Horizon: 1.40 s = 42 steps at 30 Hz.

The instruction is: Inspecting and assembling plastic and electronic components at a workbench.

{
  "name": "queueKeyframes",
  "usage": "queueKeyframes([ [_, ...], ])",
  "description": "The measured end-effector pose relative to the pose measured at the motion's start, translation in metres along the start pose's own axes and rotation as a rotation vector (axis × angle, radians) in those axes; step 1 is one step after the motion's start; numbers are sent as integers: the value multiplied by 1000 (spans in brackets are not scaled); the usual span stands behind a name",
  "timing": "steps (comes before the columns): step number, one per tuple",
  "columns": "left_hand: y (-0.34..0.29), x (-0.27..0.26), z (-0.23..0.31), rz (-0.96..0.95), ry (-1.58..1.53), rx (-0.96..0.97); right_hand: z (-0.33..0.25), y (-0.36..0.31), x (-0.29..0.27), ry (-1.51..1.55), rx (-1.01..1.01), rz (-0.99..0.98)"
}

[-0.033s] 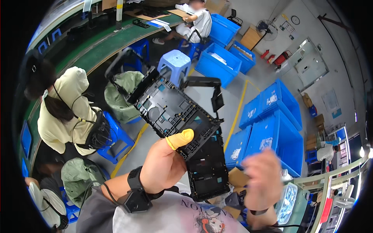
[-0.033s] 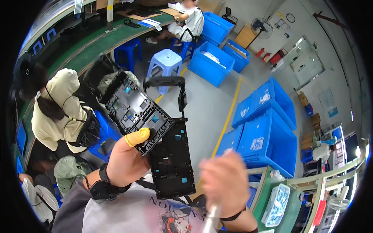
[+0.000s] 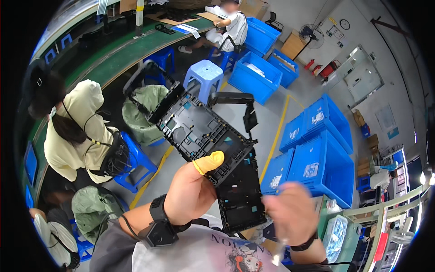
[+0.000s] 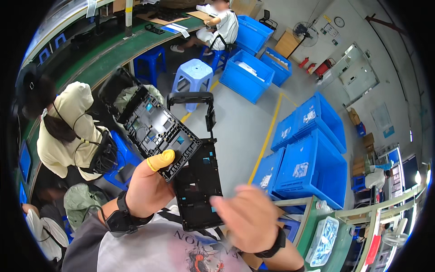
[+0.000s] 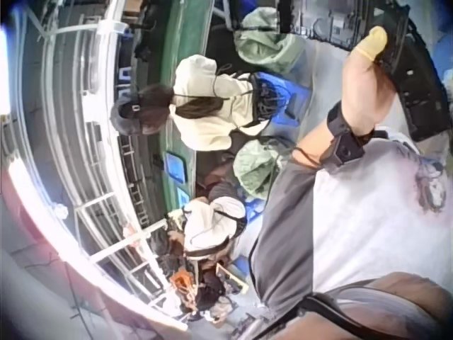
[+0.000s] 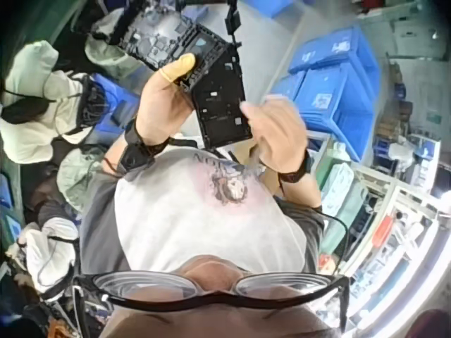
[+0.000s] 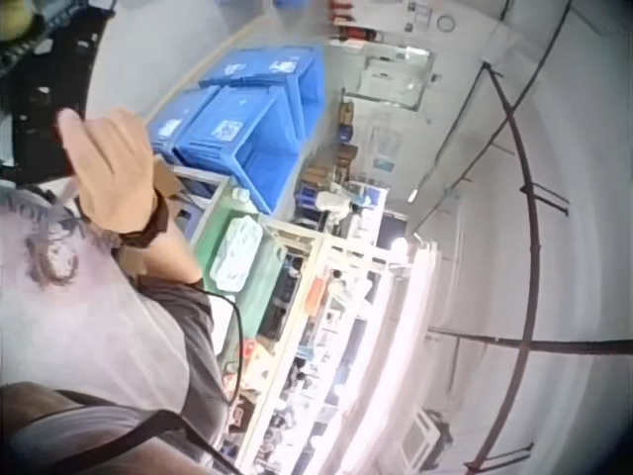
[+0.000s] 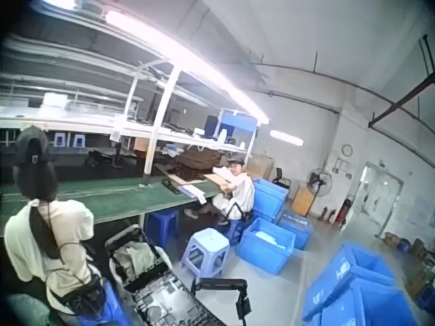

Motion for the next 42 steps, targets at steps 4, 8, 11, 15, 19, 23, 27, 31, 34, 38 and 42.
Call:
queueKeyframes([
  [4,33,-26,10,58,-4,37,26,28,62,25,42,-249],
  [8,80,-46,20,126,-25,32,76,43,86,103,28,-319],
  [11,120,-57,21,176,-132,-18,123,57,97,201,-6,-299],
  [15,199,-88,41,252,-99,62,205,82,122,188,-36,-294],
  [19,272,-83,75,265,-106,136,276,127,119,221,-85,-314],
  [23,322,-76,127,334,-101,245,328,184,112,230,-128,-308],
  [27,374,-71,163,330,-214,205,378,231,125,267,-228,-290],
  [31,439,-79,216,288,-175,212,436,281,157,285,-241,-314],
  [34,482,-91,264,307,-153,268,471,327,171,251,-231,-273],
  [38,552,-84,320,234,-156,248,538,371,161,247,-171,-126],
  [42,594,-92,364,253,-125,241,583,411,176,256,-137,-81],
])
Point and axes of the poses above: each hand's wrist, its own y-axis towards the middle knuckle, its own x-axis out of the palm, z = x × y, the point moved 9 cm from there along y, towards the middle knuckle, and after that the axes turned 3 degrees about -x, right-handed, at the moved point
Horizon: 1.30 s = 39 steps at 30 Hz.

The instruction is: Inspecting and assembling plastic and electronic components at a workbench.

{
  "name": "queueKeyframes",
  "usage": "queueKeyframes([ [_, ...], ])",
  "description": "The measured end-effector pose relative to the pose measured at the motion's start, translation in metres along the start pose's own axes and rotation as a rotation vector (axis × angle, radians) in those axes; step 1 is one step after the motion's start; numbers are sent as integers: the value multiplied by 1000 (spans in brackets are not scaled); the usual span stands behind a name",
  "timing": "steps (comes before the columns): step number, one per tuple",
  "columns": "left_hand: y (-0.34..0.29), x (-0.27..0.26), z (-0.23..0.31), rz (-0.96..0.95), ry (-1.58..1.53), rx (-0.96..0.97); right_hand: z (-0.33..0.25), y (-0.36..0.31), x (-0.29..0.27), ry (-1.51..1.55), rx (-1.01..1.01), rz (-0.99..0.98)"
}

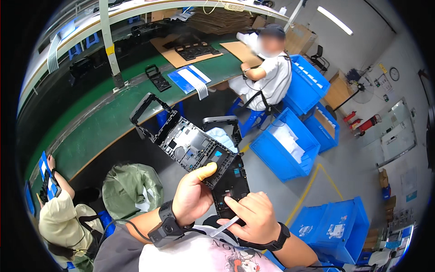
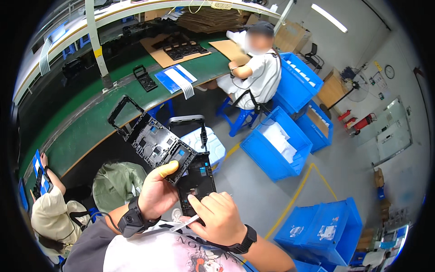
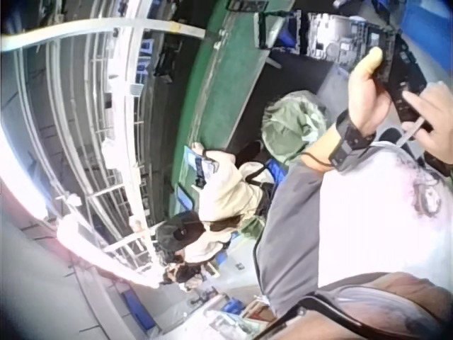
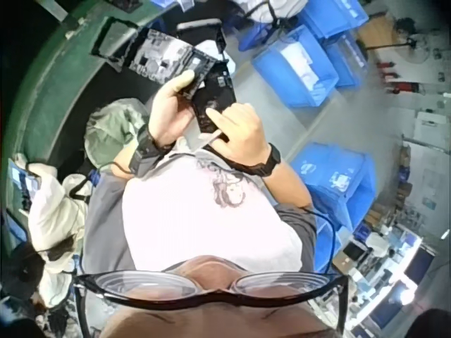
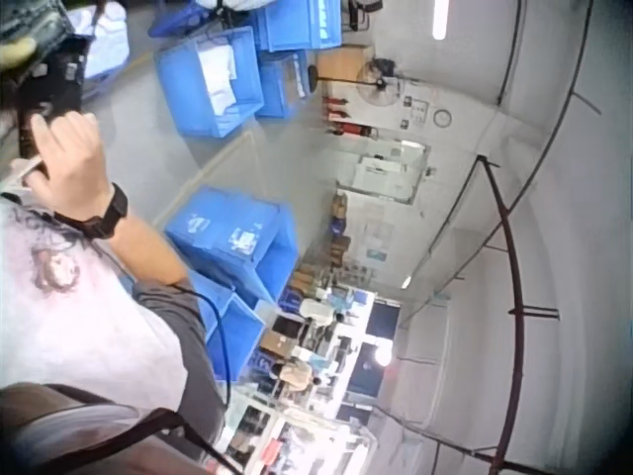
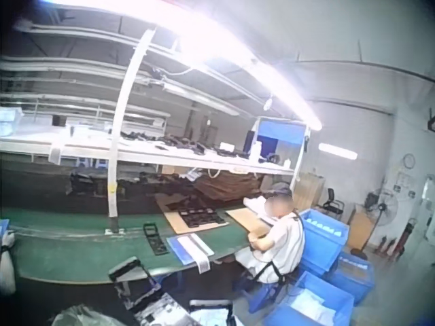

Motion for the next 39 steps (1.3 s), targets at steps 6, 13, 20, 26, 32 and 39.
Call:
queueKeyframes([
  [6,45,9,60,96,-64,123,48,67,4,81,-250,-20],
  [13,87,1,109,227,-124,239,99,120,20,357,-561,-98],
  [20,132,-4,159,219,-96,269,138,173,31,397,-528,-172],
  [26,167,-35,223,149,-19,298,251,181,64,686,569,193],
  [32,187,-88,283,213,-38,337,274,189,196,1388,1104,-169],
  [39,85,-207,379,522,162,558,337,209,237,1257,1299,-143],
])
Point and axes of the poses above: each hand's wrist, its own y-axis towards the middle knuckle, its own x-axis out of the palm, z = x × y, the point moved 9 cm from there along y, towards the middle knuckle, and after that the axes turned 3 degrees about -x, right-handed, at the moved point
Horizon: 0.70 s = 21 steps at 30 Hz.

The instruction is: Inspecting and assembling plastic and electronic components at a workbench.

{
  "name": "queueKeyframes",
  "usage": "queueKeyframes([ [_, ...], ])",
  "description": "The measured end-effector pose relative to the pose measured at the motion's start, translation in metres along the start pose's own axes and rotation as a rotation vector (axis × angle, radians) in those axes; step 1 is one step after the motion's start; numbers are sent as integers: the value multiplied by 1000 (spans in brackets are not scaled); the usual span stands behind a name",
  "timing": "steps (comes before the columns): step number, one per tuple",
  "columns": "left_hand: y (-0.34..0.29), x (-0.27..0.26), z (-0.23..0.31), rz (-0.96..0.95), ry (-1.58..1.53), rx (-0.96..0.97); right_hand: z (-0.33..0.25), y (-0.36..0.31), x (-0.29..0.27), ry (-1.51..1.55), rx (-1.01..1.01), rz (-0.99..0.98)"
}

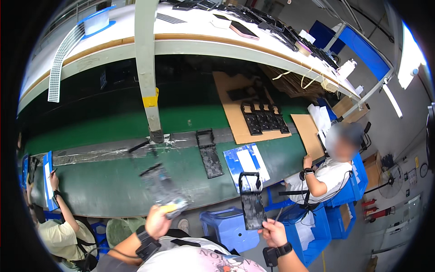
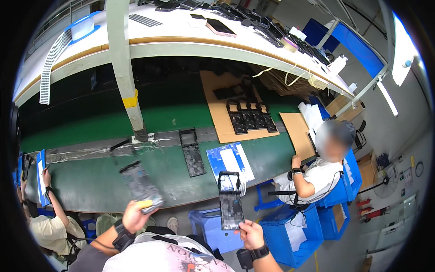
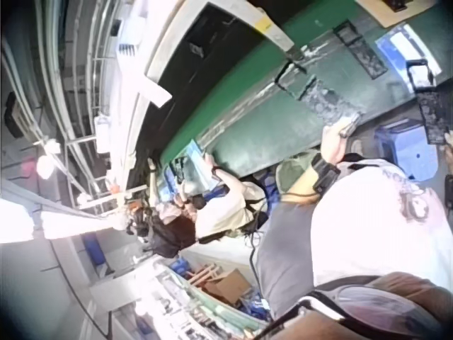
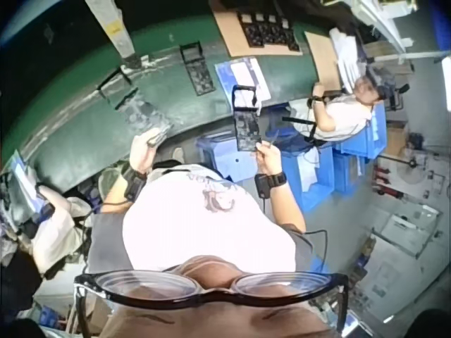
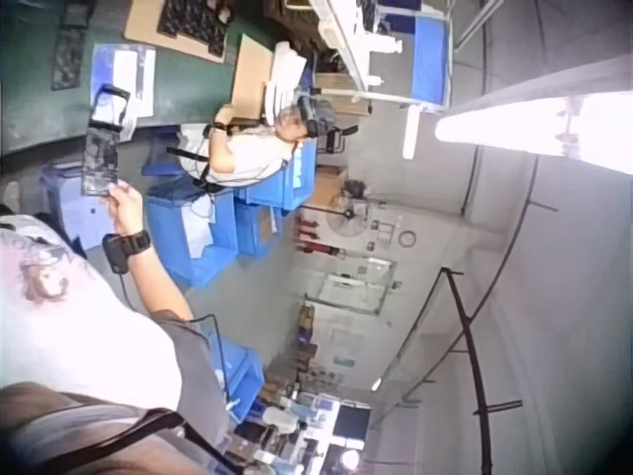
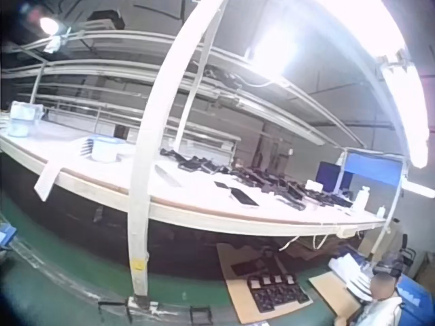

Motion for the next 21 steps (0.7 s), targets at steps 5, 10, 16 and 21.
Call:
queueKeyframes([
  [5,-31,-71,33,299,40,87,-53,109,88,-60,-152,-67],
  [10,-53,-107,32,538,-96,218,-70,253,219,-184,-86,-323],
  [16,-65,-135,18,745,-225,200,-102,368,248,-92,-143,21],
  [21,-69,-123,17,767,-211,149,-87,314,236,-127,-210,-355],
])
Point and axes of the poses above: each hand's wrist, its own y-axis towards the middle knuckle, its own x-axis out of the palm, z = x × y, the point moved 9 cm from there along y, towards the middle knuckle, and after that the axes turned 3 degrees about -x, right-handed, at the moved point
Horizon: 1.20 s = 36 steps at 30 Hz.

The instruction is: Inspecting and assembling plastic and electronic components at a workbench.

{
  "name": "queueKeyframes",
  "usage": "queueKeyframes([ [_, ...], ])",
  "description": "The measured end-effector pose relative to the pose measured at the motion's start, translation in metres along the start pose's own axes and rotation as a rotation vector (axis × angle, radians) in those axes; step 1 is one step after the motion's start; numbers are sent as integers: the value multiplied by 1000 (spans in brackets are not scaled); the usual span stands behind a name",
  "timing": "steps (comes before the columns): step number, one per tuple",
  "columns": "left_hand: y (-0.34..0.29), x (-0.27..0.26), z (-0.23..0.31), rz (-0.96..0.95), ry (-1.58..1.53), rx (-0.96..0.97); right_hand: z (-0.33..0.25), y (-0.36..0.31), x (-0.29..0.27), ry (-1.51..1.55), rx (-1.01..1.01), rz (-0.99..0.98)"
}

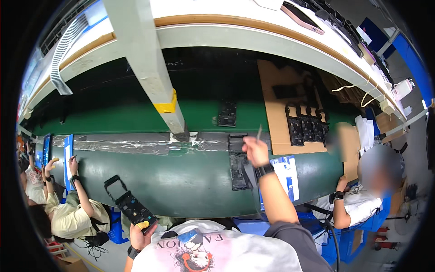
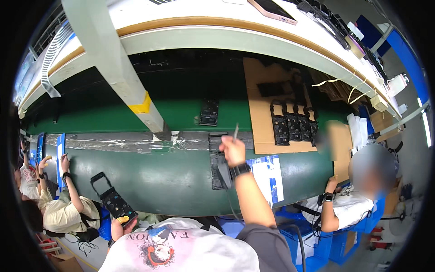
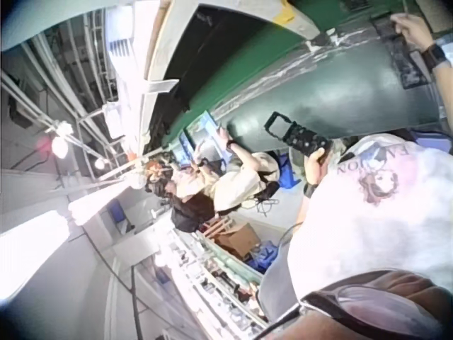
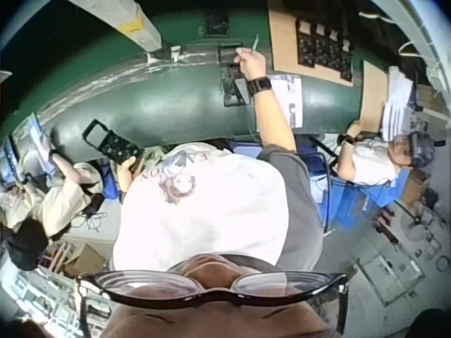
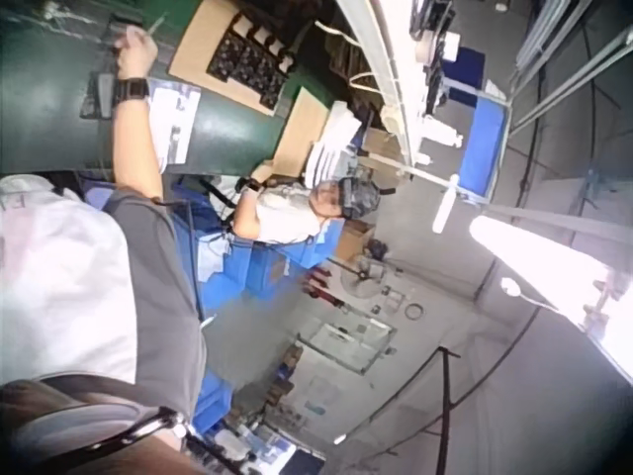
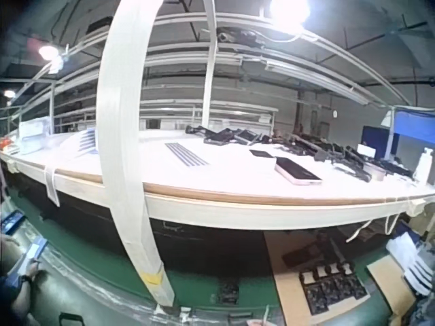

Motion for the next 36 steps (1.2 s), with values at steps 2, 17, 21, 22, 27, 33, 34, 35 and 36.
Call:
queueKeyframes([
  [2,2,27,0,-142,39,-5,15,-57,-21,-57,78,2],
  [17,-31,206,-75,-1169,503,-181,1,-241,-21,25,114,66],
  [21,-52,256,-109,-1184,144,-326,-39,-239,-1,9,-55,90],
  [22,-54,261,-109,-1173,139,-287,-47,-234,0,-52,-104,97],
  [27,-49,274,-100,-1156,132,-138,-62,-204,-7,-302,-172,-32],
  [33,-4,282,-71,-738,-131,159,-99,-148,-25,-391,-210,-326],
  [34,-2,272,-65,-645,-158,251,-102,-140,-47,-381,-205,-285],
  [35,-6,262,-59,-513,-152,323,-112,-134,-73,-403,-193,-199],
  [36,-9,241,-54,-450,-200,396,-109,-137,-96,-382,-162,-185],
])
Point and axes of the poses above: each hand's wrist, its own y-axis towards the middle knuckle, its own x-axis out of the palm, z = x × y, the point moved 9 cm from there along y, towards the middle knuckle, and after that the axes turned 3 degrees about -x, right-handed, at the moved point
